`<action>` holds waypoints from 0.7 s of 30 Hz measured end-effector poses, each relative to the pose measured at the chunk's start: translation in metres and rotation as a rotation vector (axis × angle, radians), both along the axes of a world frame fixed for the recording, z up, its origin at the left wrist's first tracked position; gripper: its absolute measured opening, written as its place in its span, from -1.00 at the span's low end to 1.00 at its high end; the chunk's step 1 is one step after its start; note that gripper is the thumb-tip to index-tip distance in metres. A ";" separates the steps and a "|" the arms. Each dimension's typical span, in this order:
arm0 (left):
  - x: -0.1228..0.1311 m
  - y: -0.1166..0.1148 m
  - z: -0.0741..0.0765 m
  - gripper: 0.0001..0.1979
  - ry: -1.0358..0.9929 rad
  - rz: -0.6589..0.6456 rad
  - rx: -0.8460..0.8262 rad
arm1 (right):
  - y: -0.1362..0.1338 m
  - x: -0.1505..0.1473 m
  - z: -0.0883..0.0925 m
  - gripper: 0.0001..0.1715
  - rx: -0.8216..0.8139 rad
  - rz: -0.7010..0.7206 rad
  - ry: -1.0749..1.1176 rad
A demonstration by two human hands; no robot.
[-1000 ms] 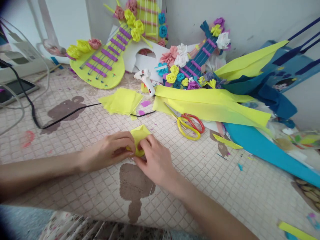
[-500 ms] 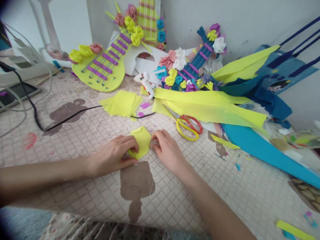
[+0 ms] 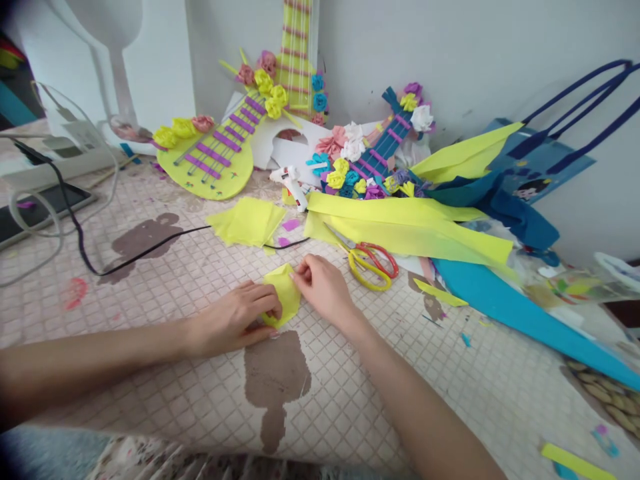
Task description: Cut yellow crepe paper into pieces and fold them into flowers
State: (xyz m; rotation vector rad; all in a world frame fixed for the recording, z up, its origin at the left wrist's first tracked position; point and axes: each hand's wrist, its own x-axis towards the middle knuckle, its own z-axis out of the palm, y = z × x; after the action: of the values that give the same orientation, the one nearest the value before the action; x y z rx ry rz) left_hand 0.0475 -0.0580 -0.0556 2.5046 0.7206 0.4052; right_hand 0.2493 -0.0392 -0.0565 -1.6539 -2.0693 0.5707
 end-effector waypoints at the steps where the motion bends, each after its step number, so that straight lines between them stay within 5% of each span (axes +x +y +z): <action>1: -0.001 0.000 0.000 -0.91 -0.008 -0.014 -0.001 | 0.000 -0.001 -0.001 -0.88 0.003 -0.017 -0.015; 4: -0.003 0.002 0.001 -0.90 -0.092 -0.002 -0.062 | -0.002 -0.003 -0.001 -0.84 -0.009 -0.045 -0.004; 11: -0.009 0.033 -0.001 -0.82 -0.174 0.405 -0.077 | -0.004 -0.003 0.005 -0.85 -0.126 -0.049 0.098; 16: 0.001 0.047 0.001 -0.79 -0.007 0.438 -0.041 | -0.007 -0.001 0.001 -0.90 -0.115 -0.029 0.157; 21: 0.006 0.050 0.003 -0.88 -0.086 0.384 -0.165 | -0.011 0.001 -0.001 -0.88 -0.123 0.005 0.206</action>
State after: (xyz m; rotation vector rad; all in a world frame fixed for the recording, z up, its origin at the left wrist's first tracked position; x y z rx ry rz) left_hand 0.0533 -0.0077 -0.0531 2.1782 1.1544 0.5586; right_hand 0.2505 -0.0499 -0.0580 -1.5826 -1.9235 0.8480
